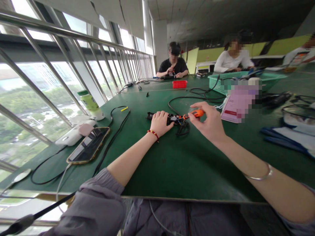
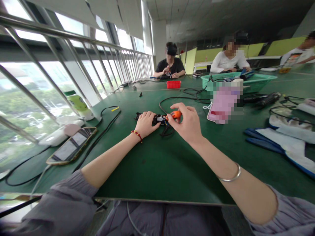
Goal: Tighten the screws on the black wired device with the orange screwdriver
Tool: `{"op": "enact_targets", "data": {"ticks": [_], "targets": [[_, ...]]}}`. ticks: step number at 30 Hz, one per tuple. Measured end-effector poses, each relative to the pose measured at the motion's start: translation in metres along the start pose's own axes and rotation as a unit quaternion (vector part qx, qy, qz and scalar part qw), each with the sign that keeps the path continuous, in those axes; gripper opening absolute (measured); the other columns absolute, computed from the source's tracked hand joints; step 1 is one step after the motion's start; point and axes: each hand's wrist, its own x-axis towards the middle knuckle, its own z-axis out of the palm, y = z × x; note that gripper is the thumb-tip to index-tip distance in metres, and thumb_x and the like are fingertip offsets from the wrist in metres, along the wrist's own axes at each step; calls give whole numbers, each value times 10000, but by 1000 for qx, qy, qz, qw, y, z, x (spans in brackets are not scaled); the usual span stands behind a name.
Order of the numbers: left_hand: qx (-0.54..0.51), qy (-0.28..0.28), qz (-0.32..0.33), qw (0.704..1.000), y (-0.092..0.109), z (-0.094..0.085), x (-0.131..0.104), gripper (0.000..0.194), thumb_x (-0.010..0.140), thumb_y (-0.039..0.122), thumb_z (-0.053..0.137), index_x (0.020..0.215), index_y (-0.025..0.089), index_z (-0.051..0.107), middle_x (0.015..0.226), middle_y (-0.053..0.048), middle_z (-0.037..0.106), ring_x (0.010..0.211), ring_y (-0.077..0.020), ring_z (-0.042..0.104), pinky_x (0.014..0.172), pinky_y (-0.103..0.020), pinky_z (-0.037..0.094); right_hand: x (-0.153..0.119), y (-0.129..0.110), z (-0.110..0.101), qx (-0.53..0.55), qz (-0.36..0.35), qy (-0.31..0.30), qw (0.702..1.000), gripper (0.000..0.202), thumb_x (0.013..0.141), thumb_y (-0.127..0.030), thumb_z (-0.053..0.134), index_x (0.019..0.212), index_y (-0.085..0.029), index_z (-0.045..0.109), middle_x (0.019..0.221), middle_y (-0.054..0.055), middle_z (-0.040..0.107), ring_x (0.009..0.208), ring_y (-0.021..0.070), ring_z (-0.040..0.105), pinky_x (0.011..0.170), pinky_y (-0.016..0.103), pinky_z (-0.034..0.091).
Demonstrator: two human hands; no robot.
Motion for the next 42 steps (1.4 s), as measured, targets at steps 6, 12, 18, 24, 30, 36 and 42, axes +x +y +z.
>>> {"op": "enact_targets", "data": {"ticks": [6,12,18,24,30,36,42], "targets": [[-3,-5,0,1000,0,0,1,384,858,454,513,1103,164,572,1115,-106,588,1070,-274,492,940,-400,403,0,-2,0,14,-3,6,1000,187,768,-300,583,939,-226,591,822,24,674,712,194,615,794,374,472],[-2,-6,-1,1000,1,-1,0,391,859,449,516,1111,156,573,1123,-106,589,1081,-275,489,943,-398,402,1,0,-1,18,0,1,1000,234,753,-293,588,974,-217,589,795,26,665,742,208,618,801,384,471],[-5,-7,-3,1000,0,-1,0,376,859,449,513,1104,169,569,1128,-105,587,1077,-273,487,942,-399,401,0,-3,-1,6,21,-8,1000,156,772,-335,586,889,-233,602,712,10,640,730,216,620,805,392,461],[-3,-5,2,1000,-1,1,0,383,859,452,508,1110,168,565,1127,-108,581,1081,-275,485,942,-402,399,1,-2,-2,20,4,2,1000,258,753,-277,579,1006,-224,579,789,16,653,737,205,616,809,385,467],[-5,-3,2,1000,-1,3,0,383,859,451,510,1113,169,566,1129,-104,583,1080,-276,480,945,-405,397,0,-1,-1,-6,16,-3,1000,167,767,-340,593,889,-226,604,684,6,631,703,212,606,780,381,458],[-3,-5,2,1000,0,1,0,385,862,449,504,1117,165,564,1131,-106,585,1077,-274,484,943,-401,398,0,-2,-2,21,0,7,1000,279,746,-266,581,1021,-225,571,777,8,645,722,198,611,804,379,464],[-1,-6,0,1000,0,-1,0,376,863,451,502,1102,169,570,1123,-106,589,1075,-274,488,937,-397,402,0,-2,-2,-7,12,-4,1000,128,775,-329,579,853,-231,603,694,8,635,703,210,603,778,381,459]]}}
